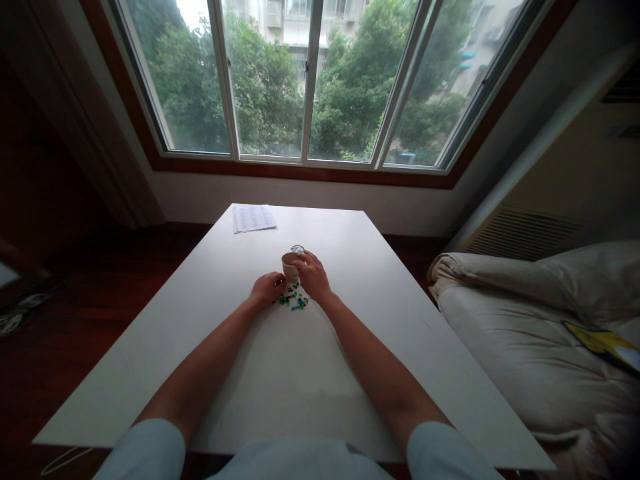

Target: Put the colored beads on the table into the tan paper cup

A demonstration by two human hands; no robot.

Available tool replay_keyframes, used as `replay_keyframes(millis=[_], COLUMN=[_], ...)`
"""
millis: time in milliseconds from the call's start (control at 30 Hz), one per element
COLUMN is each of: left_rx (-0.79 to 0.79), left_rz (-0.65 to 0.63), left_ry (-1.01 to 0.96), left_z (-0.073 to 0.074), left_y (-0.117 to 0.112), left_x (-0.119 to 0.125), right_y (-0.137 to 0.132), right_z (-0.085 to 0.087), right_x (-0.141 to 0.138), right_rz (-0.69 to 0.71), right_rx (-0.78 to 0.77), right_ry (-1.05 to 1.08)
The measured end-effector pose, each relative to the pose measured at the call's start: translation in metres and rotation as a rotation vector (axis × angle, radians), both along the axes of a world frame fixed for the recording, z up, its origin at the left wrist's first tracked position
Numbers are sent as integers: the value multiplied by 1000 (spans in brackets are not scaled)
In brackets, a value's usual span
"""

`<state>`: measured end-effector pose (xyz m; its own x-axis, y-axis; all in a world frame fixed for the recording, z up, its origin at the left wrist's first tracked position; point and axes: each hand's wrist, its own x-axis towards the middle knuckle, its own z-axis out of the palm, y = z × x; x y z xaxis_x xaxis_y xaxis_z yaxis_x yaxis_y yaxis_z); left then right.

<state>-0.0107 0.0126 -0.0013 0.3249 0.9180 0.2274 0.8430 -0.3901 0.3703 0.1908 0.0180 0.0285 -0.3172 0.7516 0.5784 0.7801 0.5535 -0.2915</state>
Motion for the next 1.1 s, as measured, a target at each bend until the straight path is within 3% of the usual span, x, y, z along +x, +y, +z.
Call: replay_keyframes(millis=[133, 300, 500, 733, 1100], left_rx=[-4, 15, -21, -153, -115], left_rz=[5, -55, -77, -124, -174], left_ry=[38, 163, 294, 373, 384], left_z=[2, 16, 36, 48, 50], left_y=[-2, -10, -18, -20, -25], left_x=[1, 7, 11, 4, 8], right_y=[-4, -16, -16, -12, -18], right_z=[8, 33, 52, 48, 39], right_x=[2, 6, 17, 25, 18], right_rz=[-16, -62, 16, 77, 83], right_rx=[36, 29, -196, -416, -596], right_ry=[51, 87, -99, -334, -527])
